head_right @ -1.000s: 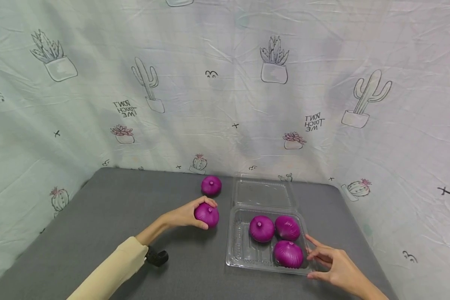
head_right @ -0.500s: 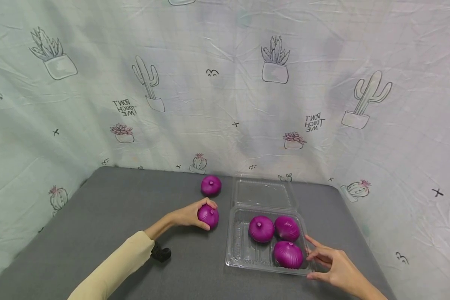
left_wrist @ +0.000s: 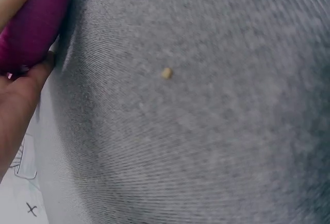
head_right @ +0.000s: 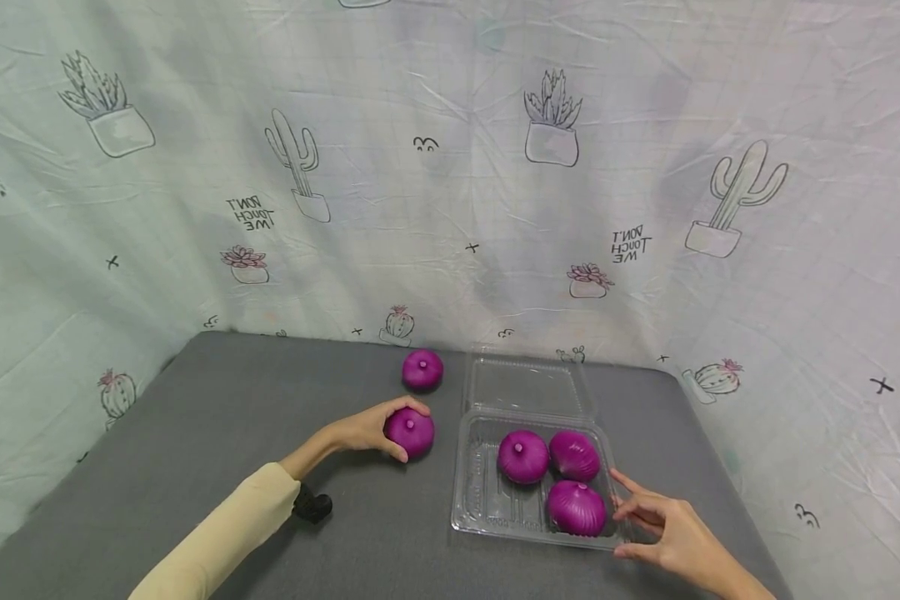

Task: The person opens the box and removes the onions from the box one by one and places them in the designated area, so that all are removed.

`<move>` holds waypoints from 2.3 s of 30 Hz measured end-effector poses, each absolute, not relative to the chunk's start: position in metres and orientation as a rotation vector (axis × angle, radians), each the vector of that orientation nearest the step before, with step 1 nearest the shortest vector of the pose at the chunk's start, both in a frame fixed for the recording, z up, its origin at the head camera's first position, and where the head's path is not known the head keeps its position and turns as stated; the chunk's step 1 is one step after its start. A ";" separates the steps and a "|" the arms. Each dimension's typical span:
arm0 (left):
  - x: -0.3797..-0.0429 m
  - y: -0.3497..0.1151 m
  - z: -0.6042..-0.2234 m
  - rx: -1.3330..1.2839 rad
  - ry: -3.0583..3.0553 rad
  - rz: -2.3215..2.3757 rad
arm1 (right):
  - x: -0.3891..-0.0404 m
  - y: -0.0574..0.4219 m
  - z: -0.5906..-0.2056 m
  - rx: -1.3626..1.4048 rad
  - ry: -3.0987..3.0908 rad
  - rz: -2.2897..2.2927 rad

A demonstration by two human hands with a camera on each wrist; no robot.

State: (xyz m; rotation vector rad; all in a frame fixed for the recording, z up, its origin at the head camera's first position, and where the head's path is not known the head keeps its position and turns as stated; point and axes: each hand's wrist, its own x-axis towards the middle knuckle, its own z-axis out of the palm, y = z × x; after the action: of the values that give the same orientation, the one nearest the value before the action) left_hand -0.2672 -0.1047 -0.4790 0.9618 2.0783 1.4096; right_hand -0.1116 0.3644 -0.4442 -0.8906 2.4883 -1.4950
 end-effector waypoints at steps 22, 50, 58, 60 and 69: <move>-0.271 -0.110 -0.468 0.987 2.108 1.253 | -0.113 0.365 -0.443 -0.904 2.486 -1.488; -0.276 -0.118 -0.463 1.005 1.917 1.383 | -0.113 0.365 -0.445 -0.958 2.487 -1.501; -0.277 -0.129 -0.449 0.985 1.992 1.403 | -0.113 0.366 -0.444 -0.960 2.492 -1.486; -0.276 -0.132 -0.445 0.986 2.017 1.412 | -0.114 0.366 -0.443 -0.961 2.494 -1.479; -0.265 -0.134 -0.430 0.954 2.064 1.471 | -0.121 0.366 -0.433 -1.087 2.550 -1.350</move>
State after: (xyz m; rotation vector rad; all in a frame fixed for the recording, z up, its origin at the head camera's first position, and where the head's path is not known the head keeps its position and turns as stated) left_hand -0.2650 -0.1338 -0.4302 0.9536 2.0643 1.4711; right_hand -0.1213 0.3662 -0.4329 -1.0874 2.5499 -1.3497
